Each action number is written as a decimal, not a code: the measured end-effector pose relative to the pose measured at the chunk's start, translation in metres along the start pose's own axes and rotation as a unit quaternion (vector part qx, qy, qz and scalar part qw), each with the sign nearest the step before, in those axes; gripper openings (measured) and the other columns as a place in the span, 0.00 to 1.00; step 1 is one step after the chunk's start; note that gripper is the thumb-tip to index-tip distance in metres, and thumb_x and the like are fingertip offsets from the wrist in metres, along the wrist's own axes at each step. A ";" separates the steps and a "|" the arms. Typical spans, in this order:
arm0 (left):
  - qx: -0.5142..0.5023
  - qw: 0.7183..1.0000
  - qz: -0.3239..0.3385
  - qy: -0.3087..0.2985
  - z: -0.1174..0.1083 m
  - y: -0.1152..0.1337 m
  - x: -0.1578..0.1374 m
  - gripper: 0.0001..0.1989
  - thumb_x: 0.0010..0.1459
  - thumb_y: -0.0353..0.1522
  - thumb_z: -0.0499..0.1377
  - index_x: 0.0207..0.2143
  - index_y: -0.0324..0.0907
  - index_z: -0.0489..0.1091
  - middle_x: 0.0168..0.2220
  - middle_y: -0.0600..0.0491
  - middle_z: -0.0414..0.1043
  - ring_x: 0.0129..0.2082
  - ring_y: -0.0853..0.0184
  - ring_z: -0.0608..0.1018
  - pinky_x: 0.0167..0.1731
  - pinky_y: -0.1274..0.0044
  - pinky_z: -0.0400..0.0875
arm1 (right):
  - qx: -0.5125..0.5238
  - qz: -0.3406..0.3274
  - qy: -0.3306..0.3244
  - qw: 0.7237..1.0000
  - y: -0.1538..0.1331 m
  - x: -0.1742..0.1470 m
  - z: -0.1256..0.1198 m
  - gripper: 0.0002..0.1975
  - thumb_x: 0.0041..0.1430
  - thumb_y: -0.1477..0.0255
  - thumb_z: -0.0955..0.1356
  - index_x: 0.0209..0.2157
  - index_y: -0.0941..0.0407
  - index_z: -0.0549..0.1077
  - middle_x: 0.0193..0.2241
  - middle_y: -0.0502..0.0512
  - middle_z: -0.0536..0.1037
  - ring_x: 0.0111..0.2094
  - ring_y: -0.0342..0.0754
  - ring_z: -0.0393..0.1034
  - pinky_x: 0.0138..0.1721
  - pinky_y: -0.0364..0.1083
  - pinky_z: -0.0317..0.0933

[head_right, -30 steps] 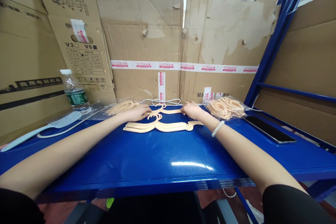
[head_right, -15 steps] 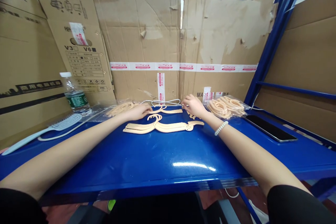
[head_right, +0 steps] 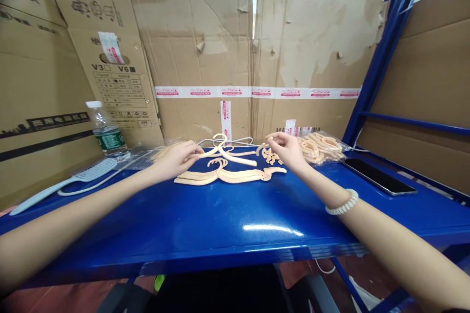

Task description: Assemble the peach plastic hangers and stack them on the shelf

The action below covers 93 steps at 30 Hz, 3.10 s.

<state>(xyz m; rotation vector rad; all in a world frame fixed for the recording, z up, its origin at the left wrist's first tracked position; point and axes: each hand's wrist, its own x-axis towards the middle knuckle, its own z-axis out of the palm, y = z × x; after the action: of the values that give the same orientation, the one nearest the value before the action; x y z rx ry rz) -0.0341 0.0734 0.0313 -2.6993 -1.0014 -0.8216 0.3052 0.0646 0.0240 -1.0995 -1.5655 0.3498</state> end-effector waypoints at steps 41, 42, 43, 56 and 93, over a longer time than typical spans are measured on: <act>-0.119 0.987 -0.043 0.098 0.024 0.035 -0.052 0.09 0.60 0.28 0.53 0.41 0.42 0.71 0.32 0.53 0.67 0.31 0.68 0.73 0.33 0.78 0.69 | 0.322 0.300 -0.243 0.864 0.001 -0.034 0.008 0.11 0.45 0.71 0.76 0.26 0.59 0.72 0.28 0.53 0.76 0.32 0.44 0.73 0.37 0.44 0.69; -0.119 0.987 -0.041 0.098 0.024 0.035 -0.052 0.09 0.60 0.28 0.54 0.41 0.42 0.71 0.32 0.53 0.67 0.32 0.68 0.73 0.33 0.78 0.69 | 0.328 0.309 -0.245 0.858 -0.001 -0.034 0.008 0.10 0.46 0.72 0.75 0.26 0.59 0.72 0.29 0.53 0.77 0.33 0.45 0.74 0.37 0.44 0.69; -0.118 0.987 -0.040 0.098 0.024 0.035 -0.052 0.09 0.60 0.28 0.54 0.41 0.42 0.71 0.32 0.53 0.67 0.32 0.68 0.73 0.33 0.78 0.69 | 0.332 0.318 -0.248 0.853 -0.002 -0.034 0.008 0.09 0.47 0.74 0.75 0.26 0.59 0.71 0.29 0.53 0.77 0.33 0.46 0.75 0.37 0.45 0.70; -0.120 0.987 -0.045 0.094 0.024 0.036 -0.052 0.09 0.61 0.29 0.53 0.41 0.42 0.71 0.31 0.53 0.67 0.30 0.69 0.73 0.31 0.79 0.69 | 0.334 0.356 -0.262 0.833 -0.008 -0.037 0.011 0.07 0.47 0.78 0.73 0.25 0.59 0.70 0.23 0.53 0.77 0.28 0.45 0.76 0.31 0.40 0.70; -0.106 0.988 -0.046 0.098 0.020 0.041 -0.049 0.09 0.60 0.30 0.54 0.42 0.43 0.72 0.34 0.52 0.69 0.33 0.68 0.74 0.34 0.77 0.70 | 0.277 0.210 -0.146 0.926 -0.006 -0.047 0.025 0.17 0.40 0.66 0.77 0.26 0.58 0.68 0.21 0.51 0.76 0.25 0.45 0.72 0.30 0.44 0.68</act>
<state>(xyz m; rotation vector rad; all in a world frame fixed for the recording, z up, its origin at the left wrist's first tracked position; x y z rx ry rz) -0.0298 0.0205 -0.0097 -2.6880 -1.0519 -1.2511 0.2765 0.0325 -0.0080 -0.9446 -1.3384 1.2170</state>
